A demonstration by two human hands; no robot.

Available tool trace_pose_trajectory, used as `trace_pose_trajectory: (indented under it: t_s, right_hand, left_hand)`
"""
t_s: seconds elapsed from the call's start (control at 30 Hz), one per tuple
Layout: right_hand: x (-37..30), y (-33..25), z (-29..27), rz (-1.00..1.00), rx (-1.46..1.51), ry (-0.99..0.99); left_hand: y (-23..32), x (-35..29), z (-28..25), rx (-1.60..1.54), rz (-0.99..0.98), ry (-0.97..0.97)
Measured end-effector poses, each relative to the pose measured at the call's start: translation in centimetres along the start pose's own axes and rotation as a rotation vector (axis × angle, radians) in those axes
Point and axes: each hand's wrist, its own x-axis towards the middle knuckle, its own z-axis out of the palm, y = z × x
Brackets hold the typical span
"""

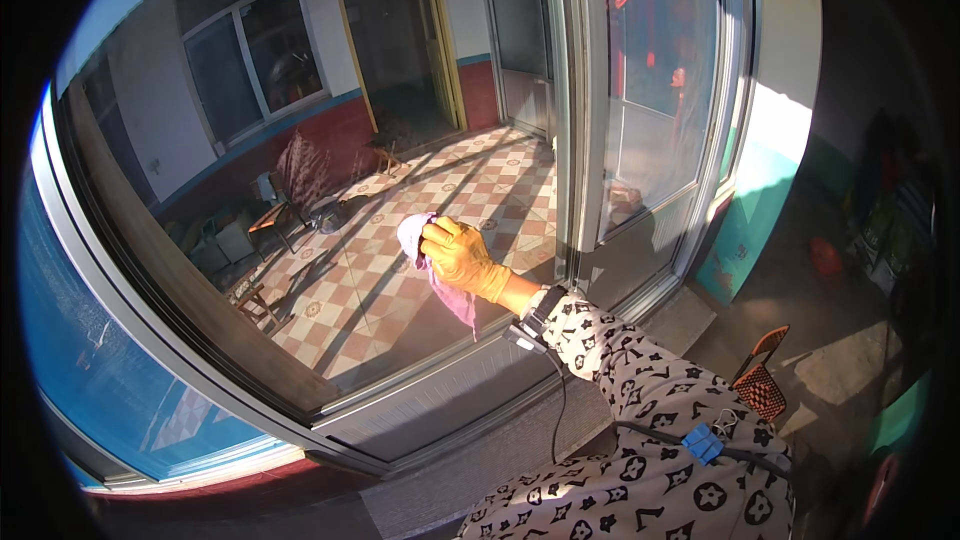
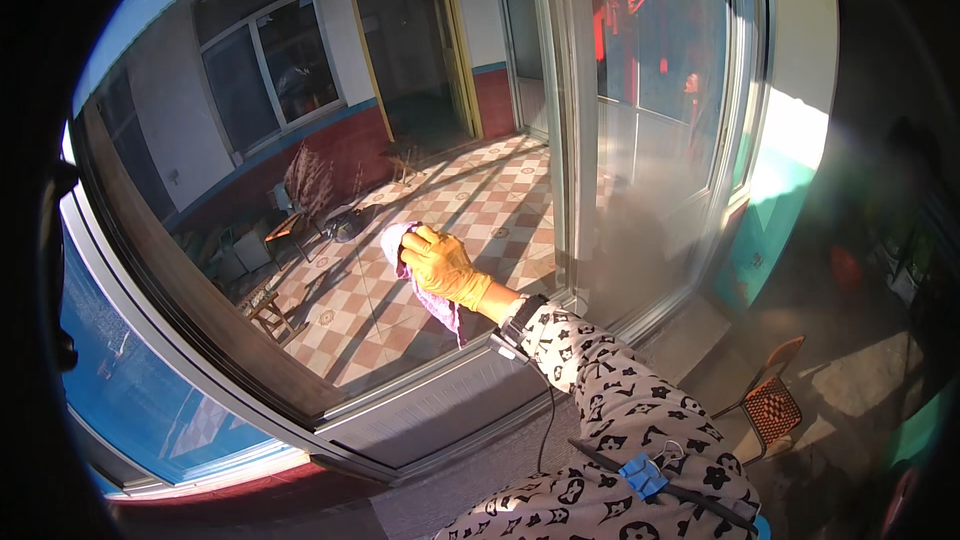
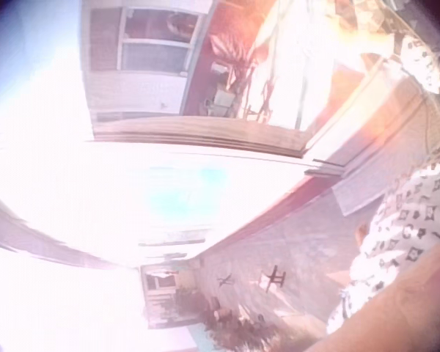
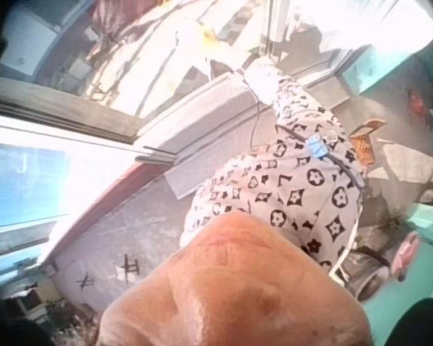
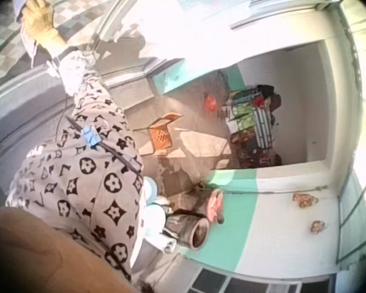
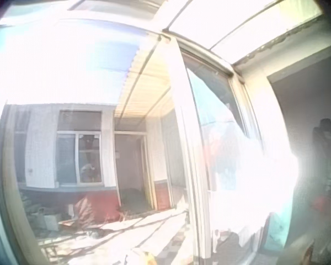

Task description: The person washes a purple cloth by hand in a blue basin filled with soapy water, then rinses it in a second basin. After wringing the cloth, the person wipes a glass door with it and returns to the basins.

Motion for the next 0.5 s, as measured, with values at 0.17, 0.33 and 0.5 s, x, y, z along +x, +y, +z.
trace_pose_trajectory:
  t_s: [0.17,0.33,0.5]
  right_hand:
    - [-5.0,9.5,-7.8,0.6,-0.237,0.335]
    - [-7.9,16.6,-10.9,0.957,-0.504,0.454]
    - [-8.7,19.3,-11.0,0.958,-0.638,0.254]
  left_hand:
    - [0.6,2.0,2.0,0.065,-0.01,-0.112]
    - [2.0,5.7,1.9,0.06,-0.027,-0.508]
    - [2.3,7.8,2.9,0.045,-0.085,-0.313]
